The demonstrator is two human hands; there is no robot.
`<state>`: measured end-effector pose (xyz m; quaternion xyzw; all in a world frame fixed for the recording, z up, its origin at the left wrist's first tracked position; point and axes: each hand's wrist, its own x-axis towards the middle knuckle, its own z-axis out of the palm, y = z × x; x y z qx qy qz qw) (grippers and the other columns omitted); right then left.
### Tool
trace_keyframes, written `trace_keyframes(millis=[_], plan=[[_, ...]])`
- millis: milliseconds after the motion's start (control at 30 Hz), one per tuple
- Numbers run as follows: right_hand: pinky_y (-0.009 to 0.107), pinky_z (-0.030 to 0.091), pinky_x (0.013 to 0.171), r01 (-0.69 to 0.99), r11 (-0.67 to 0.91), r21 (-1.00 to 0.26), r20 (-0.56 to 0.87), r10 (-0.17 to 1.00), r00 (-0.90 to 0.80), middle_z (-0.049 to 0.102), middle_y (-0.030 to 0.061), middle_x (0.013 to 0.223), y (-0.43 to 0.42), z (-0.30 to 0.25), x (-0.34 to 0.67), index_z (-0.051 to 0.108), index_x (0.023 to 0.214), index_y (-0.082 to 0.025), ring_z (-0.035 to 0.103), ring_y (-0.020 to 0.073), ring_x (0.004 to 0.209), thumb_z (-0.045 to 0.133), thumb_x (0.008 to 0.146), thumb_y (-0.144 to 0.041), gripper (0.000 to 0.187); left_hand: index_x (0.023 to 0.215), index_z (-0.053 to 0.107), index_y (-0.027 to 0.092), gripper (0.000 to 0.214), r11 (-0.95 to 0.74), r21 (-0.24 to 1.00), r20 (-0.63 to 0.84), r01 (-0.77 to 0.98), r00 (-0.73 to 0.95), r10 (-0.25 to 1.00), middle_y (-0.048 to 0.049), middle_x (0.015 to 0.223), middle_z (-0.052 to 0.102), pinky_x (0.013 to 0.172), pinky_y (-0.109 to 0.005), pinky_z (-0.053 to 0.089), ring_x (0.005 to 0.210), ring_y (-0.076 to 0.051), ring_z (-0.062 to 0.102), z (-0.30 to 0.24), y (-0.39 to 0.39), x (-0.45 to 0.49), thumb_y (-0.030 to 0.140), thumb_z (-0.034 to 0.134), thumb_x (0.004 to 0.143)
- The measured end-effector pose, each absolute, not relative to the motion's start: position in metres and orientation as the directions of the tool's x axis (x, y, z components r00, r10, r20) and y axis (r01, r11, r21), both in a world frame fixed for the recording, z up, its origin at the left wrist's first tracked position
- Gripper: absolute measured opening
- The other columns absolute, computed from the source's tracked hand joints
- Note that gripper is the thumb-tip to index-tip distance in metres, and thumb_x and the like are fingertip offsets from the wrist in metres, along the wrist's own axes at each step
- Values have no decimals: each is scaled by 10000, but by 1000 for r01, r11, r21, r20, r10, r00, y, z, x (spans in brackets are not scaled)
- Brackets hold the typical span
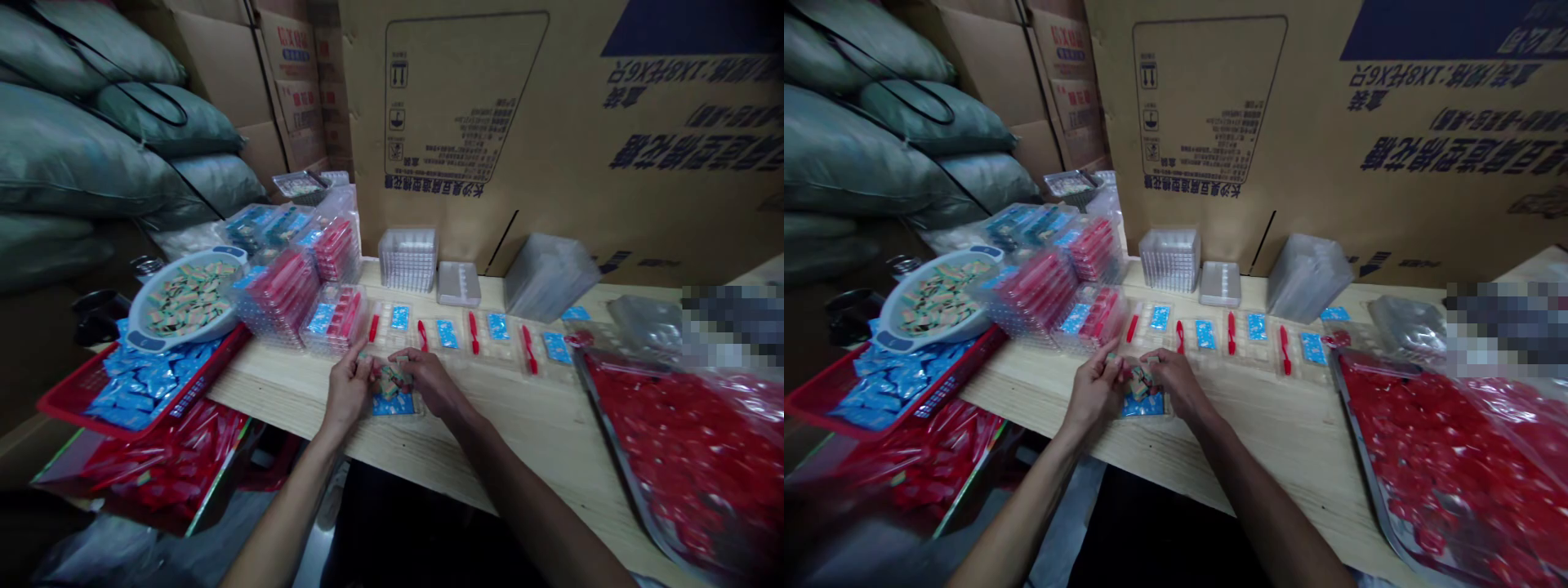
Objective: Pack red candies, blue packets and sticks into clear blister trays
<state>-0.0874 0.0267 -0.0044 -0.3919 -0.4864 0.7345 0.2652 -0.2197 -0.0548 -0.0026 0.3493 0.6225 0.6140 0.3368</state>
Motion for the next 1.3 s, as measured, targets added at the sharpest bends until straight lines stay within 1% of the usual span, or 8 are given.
trace_keyframes(millis=[167, 333, 500, 667, 800, 900, 1167, 1300], plan=[[233, 395, 480, -30, -399, -917, -281, 697, -660, 602, -29, 627, 29, -1, -83, 671, 905, -175, 541, 121, 543, 646, 647, -311, 293, 1088, 654, 110, 544, 94, 903, -243, -419, -319, 916, 3, 729, 622, 525, -180, 344, 563, -59, 482, 12, -64, -233, 340, 855, 637], [238, 412, 512, 8, -343, -939, -263, 705, -659, 617, -10, 713, 26, 3, -81, 667, 924, -179, 549, 129, 611, 682, 682, -367, 307, 1163, 626, 136, 567, 122, 877, -267, -464, -261, 928, -14, 763, 649, 574, -195, 387, 620, -85, 552, 14, -77, -235, 305, 842, 668], [230, 367, 472, 63, -205, -977, -198, 753, -627, 545, -29, 626, 21, 6, -76, 666, 845, -177, 481, 113, 539, 642, 711, -386, 249, 989, 686, 129, 385, 132, 968, -210, -214, -399, 893, 0, 663, 625, 558, -212, 377, 573, -101, 523, 8, -92, -251, 393, 769, 721], [245, 393, 499, 113, -100, -989, -149, 775, -615, 594, 4, 674, 15, 1, -69, 669, 881, -164, 514, 137, 574, 603, 749, -398, 276, 1052, 666, 166, 330, 150, 976, -70, 157, -426, 902, 19, 689, 618, 600, -237, 404, 613, -128, 545, 12, -113, -266, 344, 686, 775], [241, 368, 520, 160, 65, -985, -48, 785, -617, 584, 2, 648, 11, -7, -71, 677, 854, -184, 523, 155, 616, 579, 776, -348, 206, 847, 659, 190, 80, 164, 832, -13, 530, -277, 961, -19, 763, 673, 675, -275, 424, 707, -168, 596, 11, -118, -261, 230, 597, 817], [250, 372, 559, 207, 169, -964, 6, 788, -616, 591, 4, 661, 10, -11, -74, 681, 840, -198, 545, 179, 687, 548, 788, -316, 185, 866, 650, 194, 145, 79, 693, 36, 717, -145, 989, -37, 801, 672, 699, -289, 422, 734, -178, 600, 4, -114, -258, 140, 520, 831], [257, 393, 587, 224, 158, -962, -13, 790, -613, 640, 9, 737, 10, -17, -73, 680, 844, -211, 544, 172, 683, 554, 793, -299, 162, 890, 625, 205, 214, -92, 471, 141, 877, 28, 990, -48, 867, 629, 749, -301, 434, 837, -197, 582, -7, -115, -259, 70, 469, 832], [252, 394, 567, 192, 88, -977, -43, 807, -589, 605, 5, 705, 8, -18, -73, 672, 872, -215, 535, 172, 673, 552, 805, -345, 188, 902, 607, 193, 193, -37, 437, 221, 899, -67, 973, -72, 867, 630, 746, -323, 447, 814, -209, 574, 4, -111, -249, 93, 443, 882]])
